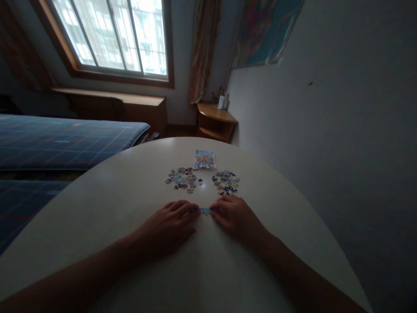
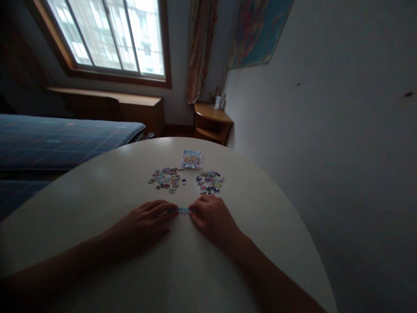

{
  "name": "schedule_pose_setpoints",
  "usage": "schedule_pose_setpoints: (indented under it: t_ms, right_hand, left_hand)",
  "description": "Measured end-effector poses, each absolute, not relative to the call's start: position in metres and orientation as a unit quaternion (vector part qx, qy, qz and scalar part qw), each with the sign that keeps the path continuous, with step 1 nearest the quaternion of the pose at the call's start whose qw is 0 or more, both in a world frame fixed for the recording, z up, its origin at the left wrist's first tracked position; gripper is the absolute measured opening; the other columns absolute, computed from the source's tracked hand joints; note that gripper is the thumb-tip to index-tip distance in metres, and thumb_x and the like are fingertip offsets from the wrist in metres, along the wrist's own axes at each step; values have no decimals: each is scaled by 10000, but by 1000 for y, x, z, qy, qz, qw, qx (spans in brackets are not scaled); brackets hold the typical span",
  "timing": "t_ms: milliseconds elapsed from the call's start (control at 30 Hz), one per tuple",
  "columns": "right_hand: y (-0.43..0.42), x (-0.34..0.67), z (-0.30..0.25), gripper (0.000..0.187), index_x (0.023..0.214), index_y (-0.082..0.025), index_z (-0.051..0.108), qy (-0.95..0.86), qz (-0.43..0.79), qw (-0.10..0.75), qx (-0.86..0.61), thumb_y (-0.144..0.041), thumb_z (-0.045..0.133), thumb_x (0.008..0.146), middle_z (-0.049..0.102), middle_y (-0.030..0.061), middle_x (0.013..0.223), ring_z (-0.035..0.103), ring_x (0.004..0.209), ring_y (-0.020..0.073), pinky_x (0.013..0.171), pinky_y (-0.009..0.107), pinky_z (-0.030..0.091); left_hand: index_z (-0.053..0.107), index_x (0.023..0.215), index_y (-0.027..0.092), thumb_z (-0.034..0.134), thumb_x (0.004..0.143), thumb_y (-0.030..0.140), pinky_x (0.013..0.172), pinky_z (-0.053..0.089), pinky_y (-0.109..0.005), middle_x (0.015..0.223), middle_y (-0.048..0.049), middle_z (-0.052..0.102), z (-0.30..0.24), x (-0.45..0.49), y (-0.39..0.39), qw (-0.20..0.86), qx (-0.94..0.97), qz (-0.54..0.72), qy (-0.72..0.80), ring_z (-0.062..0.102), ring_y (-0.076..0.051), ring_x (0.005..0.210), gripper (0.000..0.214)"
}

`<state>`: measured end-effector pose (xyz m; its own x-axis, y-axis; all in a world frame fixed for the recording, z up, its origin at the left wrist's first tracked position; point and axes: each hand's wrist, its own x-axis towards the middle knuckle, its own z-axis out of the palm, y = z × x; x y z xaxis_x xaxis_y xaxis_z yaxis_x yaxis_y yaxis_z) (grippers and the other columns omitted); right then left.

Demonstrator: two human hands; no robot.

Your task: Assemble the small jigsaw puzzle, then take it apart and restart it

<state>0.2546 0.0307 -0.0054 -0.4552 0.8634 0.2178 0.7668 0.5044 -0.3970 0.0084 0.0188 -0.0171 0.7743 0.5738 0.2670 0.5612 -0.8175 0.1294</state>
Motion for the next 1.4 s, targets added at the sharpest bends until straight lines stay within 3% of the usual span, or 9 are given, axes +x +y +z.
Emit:
schedule_pose_setpoints:
  t_ms: [233,367,567,900,1200,1400]
  right_hand:
    - [34,258,-2,132,958,-241,764,-847,119,201,-478,-227,666,870,736,38,961,662,926,203,850,345,474]
    - [44,277,9,117,918,-209,742,-777,99,227,-578,-204,641,859,734,40,900,664,855,191,790,310,474]
    - [60,303,9,133,906,-187,713,-703,61,203,-679,-211,595,852,703,46,844,632,757,174,679,275,434]
    - [61,303,0,125,848,-200,692,-720,23,220,-658,-194,571,817,684,30,750,605,658,159,597,270,400]
    - [39,272,2,114,959,-207,711,-860,86,187,-467,-233,652,865,691,42,883,637,851,188,804,331,454]
    - [36,269,0,135,985,-208,730,-876,84,172,-443,-247,667,872,701,71,977,650,931,209,844,351,465]
  left_hand:
    - [513,1321,195,506,978,245,1008,494,-438,1329,-91,586,-19,7,20,20,943,153,295,547,-256,1203,347]
    - [503,1344,197,494,982,246,1021,487,-437,1358,-95,570,-21,6,21,17,943,156,295,537,-256,1220,366]
    - [502,1351,196,480,988,250,1025,489,-449,1374,-96,557,-22,4,21,14,944,150,292,525,-266,1240,368]
    - [512,1333,192,480,986,231,1014,499,-468,1374,-95,565,-20,4,21,17,945,143,295,534,-271,1237,351]
    - [483,1358,168,498,982,223,1027,490,-464,1383,-96,571,-20,6,21,25,944,145,296,526,-262,1246,380]
    - [502,1327,187,517,962,220,998,511,-447,1327,-101,584,-17,7,19,29,935,160,314,550,-257,1198,367]
